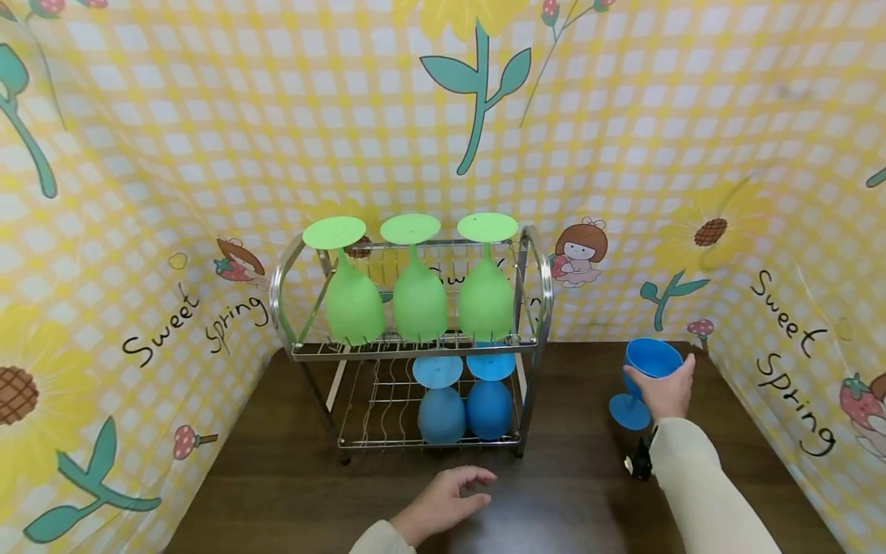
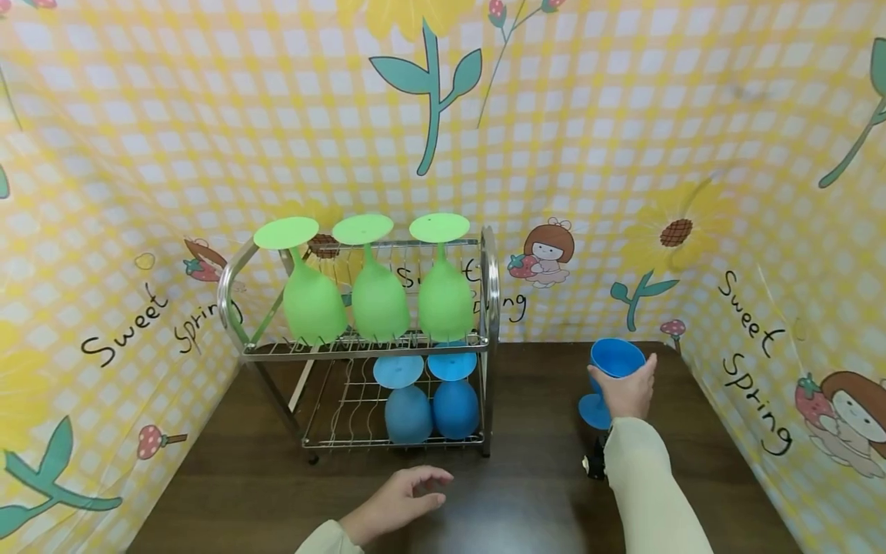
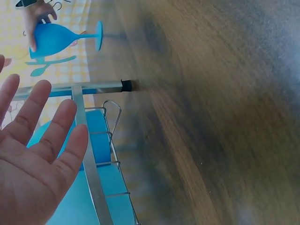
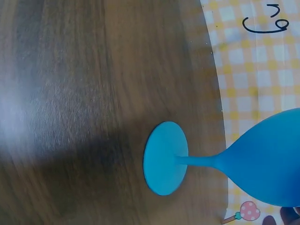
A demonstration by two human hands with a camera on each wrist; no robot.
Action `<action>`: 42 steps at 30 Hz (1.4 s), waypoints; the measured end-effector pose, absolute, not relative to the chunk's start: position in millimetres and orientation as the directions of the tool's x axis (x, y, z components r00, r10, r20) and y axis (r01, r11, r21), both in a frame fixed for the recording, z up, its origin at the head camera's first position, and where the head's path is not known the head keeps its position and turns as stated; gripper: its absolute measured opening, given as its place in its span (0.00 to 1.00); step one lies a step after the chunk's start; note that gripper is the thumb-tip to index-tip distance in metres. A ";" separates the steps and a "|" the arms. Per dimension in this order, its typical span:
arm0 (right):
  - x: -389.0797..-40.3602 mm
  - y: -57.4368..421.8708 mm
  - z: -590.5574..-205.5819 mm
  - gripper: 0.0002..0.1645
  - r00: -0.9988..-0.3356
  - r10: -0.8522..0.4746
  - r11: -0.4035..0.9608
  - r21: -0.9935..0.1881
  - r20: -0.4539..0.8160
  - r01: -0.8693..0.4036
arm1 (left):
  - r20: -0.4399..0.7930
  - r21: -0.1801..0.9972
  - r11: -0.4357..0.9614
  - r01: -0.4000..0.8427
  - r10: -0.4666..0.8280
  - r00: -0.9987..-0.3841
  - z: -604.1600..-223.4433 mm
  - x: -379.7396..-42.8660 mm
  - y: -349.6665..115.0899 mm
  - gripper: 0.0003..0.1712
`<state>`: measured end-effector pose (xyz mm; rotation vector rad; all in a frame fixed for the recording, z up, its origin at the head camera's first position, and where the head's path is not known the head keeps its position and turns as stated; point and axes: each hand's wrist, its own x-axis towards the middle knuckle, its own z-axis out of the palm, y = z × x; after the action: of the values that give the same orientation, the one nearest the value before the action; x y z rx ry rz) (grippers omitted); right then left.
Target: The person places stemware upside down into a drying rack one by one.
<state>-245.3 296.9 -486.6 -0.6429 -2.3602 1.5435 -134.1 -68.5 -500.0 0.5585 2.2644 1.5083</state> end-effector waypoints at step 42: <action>-118.4 146.5 -541.8 0.62 -0.982 0.158 0.315 -0.948 0.105 -0.050 | 0.015 0.929 0.317 0.189 0.479 -0.878 -475.7 -139.4 -64.9 0.37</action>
<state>-118.4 146.5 -541.8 -0.0990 -2.3982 1.7379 -139.4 -64.9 -475.7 0.6057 2.3219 1.5838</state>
